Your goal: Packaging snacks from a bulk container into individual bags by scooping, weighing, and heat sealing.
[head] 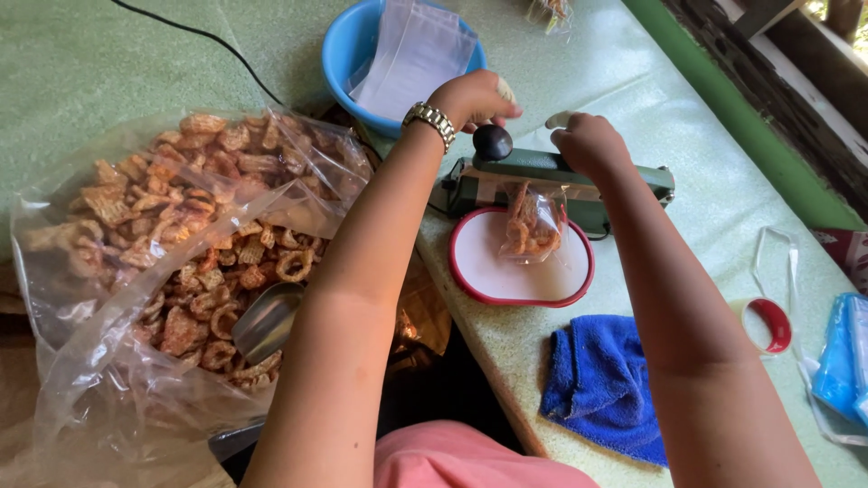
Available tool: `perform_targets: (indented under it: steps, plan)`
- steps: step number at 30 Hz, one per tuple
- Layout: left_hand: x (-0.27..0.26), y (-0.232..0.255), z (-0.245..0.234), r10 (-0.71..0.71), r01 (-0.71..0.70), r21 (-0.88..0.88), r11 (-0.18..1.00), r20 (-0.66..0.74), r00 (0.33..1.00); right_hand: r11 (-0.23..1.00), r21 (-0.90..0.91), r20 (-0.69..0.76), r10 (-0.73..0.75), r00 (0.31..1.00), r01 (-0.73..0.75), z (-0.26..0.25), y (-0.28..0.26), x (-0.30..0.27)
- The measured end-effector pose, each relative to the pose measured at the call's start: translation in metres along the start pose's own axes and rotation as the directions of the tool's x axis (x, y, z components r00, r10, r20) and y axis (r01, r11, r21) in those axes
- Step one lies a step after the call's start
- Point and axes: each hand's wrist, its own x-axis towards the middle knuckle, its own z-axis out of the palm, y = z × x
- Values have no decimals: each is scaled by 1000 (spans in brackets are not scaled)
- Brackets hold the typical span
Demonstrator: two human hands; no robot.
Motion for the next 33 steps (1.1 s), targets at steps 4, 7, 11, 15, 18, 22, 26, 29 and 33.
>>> perform_targets:
  steps: [4,7,11,15,18,22,26,29,33]
  plan:
    - [22,6,22,200,-180,129,975,-164,966,1000,15,52,23,998,-24,-2,-3,-1]
    - [23,8,38,262,-253,71,965,-217,940,999,-18,83,35,996,-34,-2,-7,-4]
    - [-3,16,35,124,-132,-25,991,-207,971,998,-62,94,4,996,2,1,-3,4]
    - [-8,15,32,123,-147,-81,986,-244,962,996,-88,131,-4,991,15,-1,-9,3]
    - [-26,24,25,58,-82,-108,991,-209,976,993,-103,107,-44,993,55,1,-6,5]
    - [-31,26,21,13,-42,-157,987,-184,983,995,-91,111,-40,993,50,0,-8,4]
    - [-29,24,20,26,-55,-161,985,-182,983,988,-101,90,-109,990,118,3,-4,9]
    - [-29,24,20,13,-44,-164,985,-183,983,983,-106,74,-139,987,147,4,-5,7]
    - [-27,26,20,-3,-25,-142,989,-191,982,979,-82,24,-187,982,189,5,-1,6]
